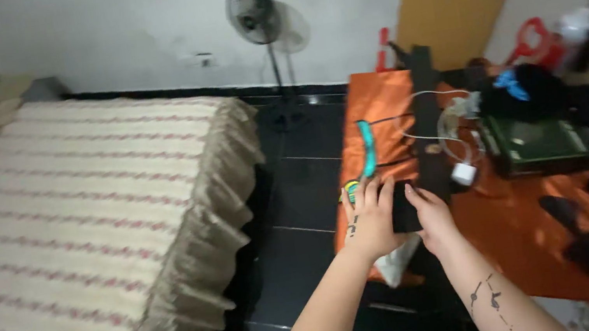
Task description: Wipe an orange lid and an alarm clock with a cloth, then gather small electronic components and personal items from a table and place them on a bed.
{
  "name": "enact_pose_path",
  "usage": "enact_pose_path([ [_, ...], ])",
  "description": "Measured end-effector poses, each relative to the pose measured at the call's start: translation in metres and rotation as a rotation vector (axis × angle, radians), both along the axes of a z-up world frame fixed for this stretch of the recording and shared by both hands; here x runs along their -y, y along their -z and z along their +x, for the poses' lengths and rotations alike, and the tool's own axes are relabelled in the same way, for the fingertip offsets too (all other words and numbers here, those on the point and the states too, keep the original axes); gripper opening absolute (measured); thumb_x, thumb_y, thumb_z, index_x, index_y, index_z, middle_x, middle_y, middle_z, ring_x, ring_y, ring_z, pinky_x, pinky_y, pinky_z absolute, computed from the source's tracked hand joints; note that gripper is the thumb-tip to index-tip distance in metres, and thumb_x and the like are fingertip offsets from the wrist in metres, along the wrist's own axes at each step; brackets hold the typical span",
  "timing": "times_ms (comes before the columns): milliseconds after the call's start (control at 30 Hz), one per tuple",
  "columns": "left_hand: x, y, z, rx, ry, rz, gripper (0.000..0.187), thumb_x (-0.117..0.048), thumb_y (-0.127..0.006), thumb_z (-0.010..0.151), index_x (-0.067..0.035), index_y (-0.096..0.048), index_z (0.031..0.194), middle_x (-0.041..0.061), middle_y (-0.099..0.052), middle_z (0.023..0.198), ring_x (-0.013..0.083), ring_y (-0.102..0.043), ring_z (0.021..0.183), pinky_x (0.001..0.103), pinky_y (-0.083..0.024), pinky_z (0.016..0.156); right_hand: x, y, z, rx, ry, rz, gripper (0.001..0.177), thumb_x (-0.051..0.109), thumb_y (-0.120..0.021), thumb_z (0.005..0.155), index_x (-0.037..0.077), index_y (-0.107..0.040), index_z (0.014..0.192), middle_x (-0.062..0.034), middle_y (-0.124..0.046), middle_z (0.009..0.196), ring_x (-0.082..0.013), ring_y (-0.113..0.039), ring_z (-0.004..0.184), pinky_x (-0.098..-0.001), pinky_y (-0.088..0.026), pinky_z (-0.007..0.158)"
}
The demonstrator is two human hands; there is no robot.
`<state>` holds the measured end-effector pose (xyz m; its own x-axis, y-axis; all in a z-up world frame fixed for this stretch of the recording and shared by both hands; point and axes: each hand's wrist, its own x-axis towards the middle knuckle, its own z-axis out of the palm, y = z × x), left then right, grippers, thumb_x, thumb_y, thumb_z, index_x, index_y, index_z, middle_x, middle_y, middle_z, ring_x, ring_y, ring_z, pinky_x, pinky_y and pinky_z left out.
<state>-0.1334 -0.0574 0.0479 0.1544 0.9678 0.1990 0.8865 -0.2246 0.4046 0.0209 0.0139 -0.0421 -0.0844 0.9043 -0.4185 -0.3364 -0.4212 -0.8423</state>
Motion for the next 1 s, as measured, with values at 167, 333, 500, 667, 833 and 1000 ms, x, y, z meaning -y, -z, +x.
enact_pose_path([
  [167,0.049,-0.015,-0.086,0.081,-0.176,0.021,0.126,-0.040,-0.097,0.057,-0.013,-0.028,0.158,0.021,-0.030,0.161,0.0429,-0.020,0.151,0.071,-0.014,0.117,0.034,-0.032,-0.093,0.001,-0.027,-0.044,0.037,0.034,-0.065,0.097,0.012,-0.067,0.126,-0.0019,-0.073,0.110,-0.0161,-0.071,0.097,-0.0354,-0.058,0.080],
  [333,0.097,-0.021,-0.174,0.346,-0.349,-0.086,0.134,-0.033,-0.100,0.056,-0.007,-0.019,0.160,0.027,-0.027,0.161,0.0433,-0.028,0.149,0.054,-0.027,0.119,0.062,-0.025,-0.186,-0.157,-0.139,0.067,0.038,0.031,-0.063,0.101,0.005,-0.066,0.129,-0.0067,-0.073,0.119,-0.0211,-0.071,0.104,-0.0389,-0.058,0.088],
  [500,0.132,0.016,-0.266,0.657,-0.385,-0.048,0.136,-0.025,-0.098,0.056,0.003,-0.015,0.160,0.028,-0.048,0.147,0.0391,-0.050,0.138,0.044,-0.043,0.114,0.109,-0.061,-0.280,-0.141,-0.208,-0.021,0.038,0.033,-0.061,0.100,0.007,-0.064,0.128,-0.0067,-0.072,0.119,-0.0227,-0.069,0.106,-0.0421,-0.057,0.089],
  [667,0.171,0.020,-0.342,0.996,-0.504,-0.140,0.130,-0.031,-0.094,0.064,0.000,-0.013,0.161,0.020,-0.062,0.133,0.0298,-0.067,0.118,0.039,-0.056,0.098,0.138,-0.050,-0.361,-0.120,-0.304,-0.031,0.040,0.034,-0.061,0.101,0.008,-0.063,0.131,-0.0066,-0.069,0.122,-0.0212,-0.067,0.110,-0.0405,-0.055,0.092],
  [833,0.195,0.064,-0.410,1.448,-0.676,-0.239,0.088,-0.026,-0.083,0.080,-0.002,-0.037,0.151,0.013,-0.069,0.118,0.0216,-0.072,0.095,0.037,-0.064,0.072,0.162,-0.040,-0.427,-0.123,-0.439,-0.027,0.036,0.034,-0.056,0.103,0.008,-0.061,0.128,-0.0077,-0.069,0.120,-0.0201,-0.068,0.108,-0.0390,-0.056,0.091],
  [1000,0.220,0.085,-0.461,1.609,-0.717,-0.220,0.054,-0.014,-0.072,0.090,-0.003,-0.055,0.141,0.010,-0.072,0.105,0.0193,-0.074,0.080,0.034,-0.064,0.067,0.157,-0.004,-0.492,-0.169,-0.530,-0.018,0.033,0.032,-0.056,0.105,0.008,-0.061,0.128,-0.0074,-0.068,0.120,-0.0203,-0.067,0.108,-0.0388,-0.054,0.092],
])
